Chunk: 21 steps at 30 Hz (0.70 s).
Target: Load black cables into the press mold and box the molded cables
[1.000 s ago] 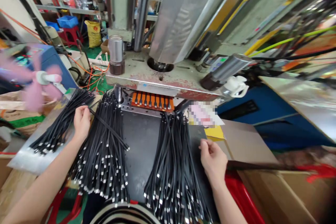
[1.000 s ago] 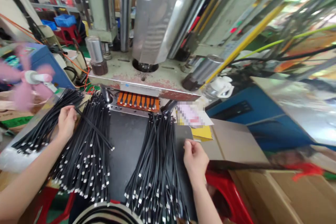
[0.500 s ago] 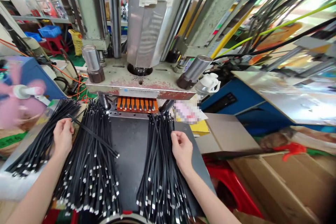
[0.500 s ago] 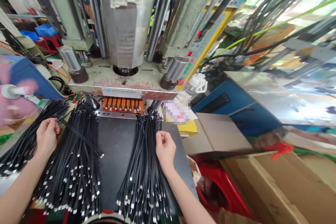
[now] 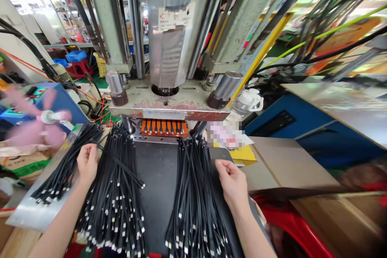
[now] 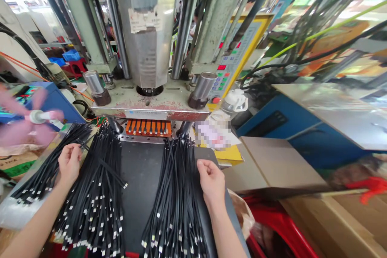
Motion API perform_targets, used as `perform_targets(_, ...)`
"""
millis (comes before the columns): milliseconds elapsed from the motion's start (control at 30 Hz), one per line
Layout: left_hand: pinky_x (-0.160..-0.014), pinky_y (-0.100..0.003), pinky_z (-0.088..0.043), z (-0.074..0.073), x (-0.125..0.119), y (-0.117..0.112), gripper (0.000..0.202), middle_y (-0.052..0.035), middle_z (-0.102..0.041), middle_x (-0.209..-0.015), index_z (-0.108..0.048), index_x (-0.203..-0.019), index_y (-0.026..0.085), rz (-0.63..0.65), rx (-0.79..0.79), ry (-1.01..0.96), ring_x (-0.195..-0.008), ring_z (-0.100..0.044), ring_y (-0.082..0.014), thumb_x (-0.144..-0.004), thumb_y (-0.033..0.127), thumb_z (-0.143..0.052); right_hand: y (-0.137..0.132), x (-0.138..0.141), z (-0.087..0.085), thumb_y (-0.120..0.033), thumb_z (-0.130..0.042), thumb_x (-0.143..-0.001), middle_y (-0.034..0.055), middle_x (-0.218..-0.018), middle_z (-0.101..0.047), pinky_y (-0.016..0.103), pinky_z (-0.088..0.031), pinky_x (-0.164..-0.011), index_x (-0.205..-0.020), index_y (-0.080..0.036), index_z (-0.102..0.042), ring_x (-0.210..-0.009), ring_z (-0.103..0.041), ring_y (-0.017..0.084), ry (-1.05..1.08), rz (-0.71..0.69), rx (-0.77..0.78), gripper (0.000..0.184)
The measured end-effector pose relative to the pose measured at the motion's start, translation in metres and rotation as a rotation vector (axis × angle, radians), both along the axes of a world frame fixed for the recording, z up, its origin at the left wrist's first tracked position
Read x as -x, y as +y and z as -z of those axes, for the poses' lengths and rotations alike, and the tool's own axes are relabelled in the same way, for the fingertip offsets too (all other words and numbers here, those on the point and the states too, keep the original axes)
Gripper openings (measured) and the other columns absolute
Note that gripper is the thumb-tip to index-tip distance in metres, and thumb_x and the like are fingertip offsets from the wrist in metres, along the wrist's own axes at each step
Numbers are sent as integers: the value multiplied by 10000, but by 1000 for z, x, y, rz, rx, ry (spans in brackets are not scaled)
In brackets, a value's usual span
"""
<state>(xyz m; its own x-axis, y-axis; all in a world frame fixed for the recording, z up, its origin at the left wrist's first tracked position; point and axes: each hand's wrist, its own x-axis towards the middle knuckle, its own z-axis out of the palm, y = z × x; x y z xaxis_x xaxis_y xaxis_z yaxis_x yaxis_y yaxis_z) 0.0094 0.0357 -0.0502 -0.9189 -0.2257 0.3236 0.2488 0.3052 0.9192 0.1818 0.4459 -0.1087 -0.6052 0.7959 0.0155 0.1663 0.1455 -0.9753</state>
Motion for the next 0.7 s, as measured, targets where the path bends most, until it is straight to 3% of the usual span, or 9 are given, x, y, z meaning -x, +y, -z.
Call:
perform_targets(100, -462, -201, -310, 2, -2, -1, 243, 47, -453, -580, -563, -877, 176, 29, 65, -8, -492, -395, -91, -802, 407, -577, -2, 0, -3, -506, -667, -689, 4, -581, -586, 236, -345, -495, -794, -139, -662, -518, -445, 117, -23, -57, 58, 382)
perform_targets(267, -443, -205, -301, 4, -1, -2, 256, 43, -461, -586, -572, -865, 183, 16, 62, -42, -478, -390, -96, -779, 424, -584, -4, 0, -10, -510, -670, -675, 11, -570, -591, 245, -360, -494, -757, -145, -661, -507, -457, 127, -42, -96, 39, 374)
perform_targets(433, -478, -218, -352, 3, -2, -2, 255, 15, -534, -627, -601, -843, 178, 8, 158, -31, -522, -460, -116, -760, 419, -599, -3, 0, -7, -511, -655, -684, 8, -567, -597, 247, -360, -503, -762, -146, -666, -503, -463, 127, -76, -105, -11, 373)
perform_targets(600, -532, -225, -381, -25, -1, -6, 253, 1, -580, -667, -630, -850, 176, 81, 246, 25, -560, -491, -119, -785, 418, -597, -4, -1, -11, -518, -615, -724, 20, -593, -609, 261, -380, -514, -757, -154, -643, -520, -490, 141, -84, -184, -66, 367)
perform_targets(700, -534, -231, -372, -49, 4, 2, 255, 9, -565, -631, -643, -835, 189, 255, 399, -4, -550, -480, -124, -803, 435, -582, -3, 6, -30, -488, -574, -781, 20, -631, -615, 267, -394, -533, -805, -164, -647, -546, -511, 148, -100, -346, -181, 333)
